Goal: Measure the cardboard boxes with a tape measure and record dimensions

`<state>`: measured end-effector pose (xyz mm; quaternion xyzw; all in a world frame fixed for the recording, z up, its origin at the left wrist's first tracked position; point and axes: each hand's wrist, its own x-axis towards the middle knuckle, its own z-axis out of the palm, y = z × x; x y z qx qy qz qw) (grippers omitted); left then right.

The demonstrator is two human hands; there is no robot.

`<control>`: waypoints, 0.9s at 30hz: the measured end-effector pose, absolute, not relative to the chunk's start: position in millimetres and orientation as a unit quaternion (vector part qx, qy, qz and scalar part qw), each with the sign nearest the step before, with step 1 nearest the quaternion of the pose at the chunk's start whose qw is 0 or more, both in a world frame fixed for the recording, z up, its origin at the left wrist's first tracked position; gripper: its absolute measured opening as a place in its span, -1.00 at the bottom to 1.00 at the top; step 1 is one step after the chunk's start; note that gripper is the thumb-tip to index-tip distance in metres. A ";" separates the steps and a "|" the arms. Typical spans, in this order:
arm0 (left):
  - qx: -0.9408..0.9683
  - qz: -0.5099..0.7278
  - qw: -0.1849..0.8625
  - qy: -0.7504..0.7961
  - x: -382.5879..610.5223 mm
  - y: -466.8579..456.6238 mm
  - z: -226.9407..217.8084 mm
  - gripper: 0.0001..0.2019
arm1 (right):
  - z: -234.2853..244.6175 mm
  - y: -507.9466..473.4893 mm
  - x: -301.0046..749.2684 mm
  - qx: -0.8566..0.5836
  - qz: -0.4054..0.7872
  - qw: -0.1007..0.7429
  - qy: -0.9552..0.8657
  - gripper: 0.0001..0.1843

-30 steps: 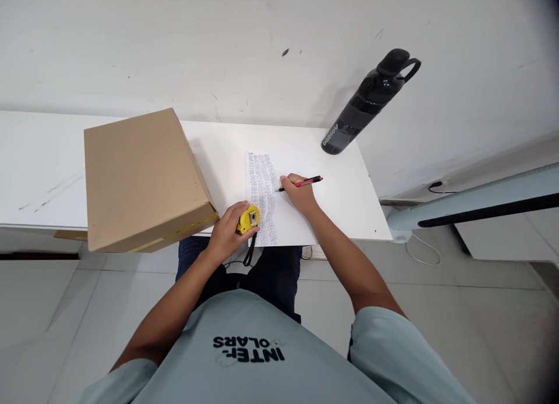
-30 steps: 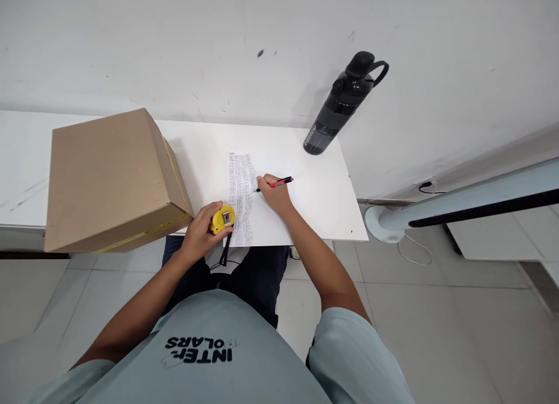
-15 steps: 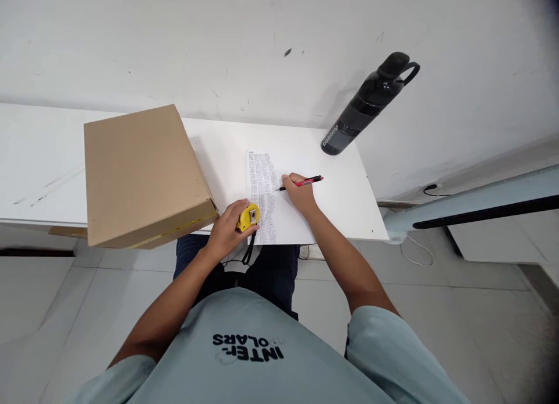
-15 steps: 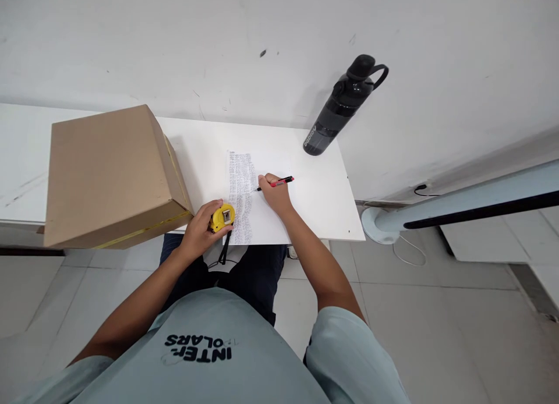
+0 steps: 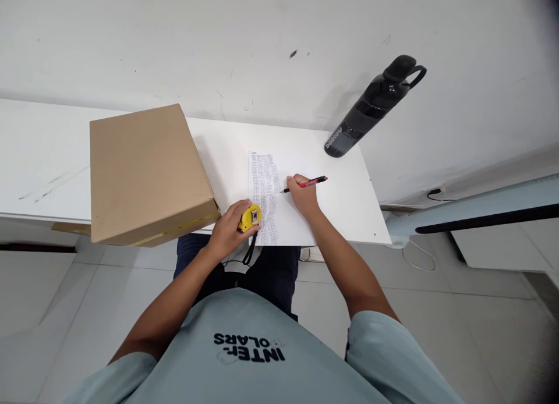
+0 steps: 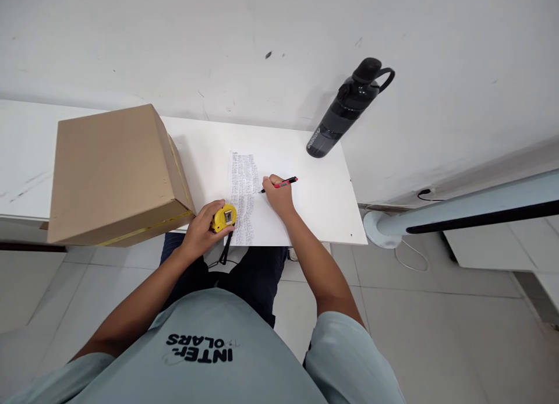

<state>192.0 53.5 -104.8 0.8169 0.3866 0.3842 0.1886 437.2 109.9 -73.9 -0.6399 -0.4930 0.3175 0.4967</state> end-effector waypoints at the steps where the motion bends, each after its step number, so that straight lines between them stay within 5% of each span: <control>1: 0.816 0.385 0.188 0.388 192.0 53.5 -105.0 -0.36 | -74.0 109.5 437.1 -0.640 0.316 0.499 -0.491 -0.54; 19: 0.812 0.367 0.206 0.405 191.1 53.2 -105.0 -0.32 | -83.0 108.7 440.8 -0.649 0.207 0.541 -0.493 -0.61; 27: 0.806 0.388 0.194 0.404 190.3 40.2 -114.7 -0.32 | -78.1 108.7 432.3 -0.664 0.134 0.460 -0.575 -0.77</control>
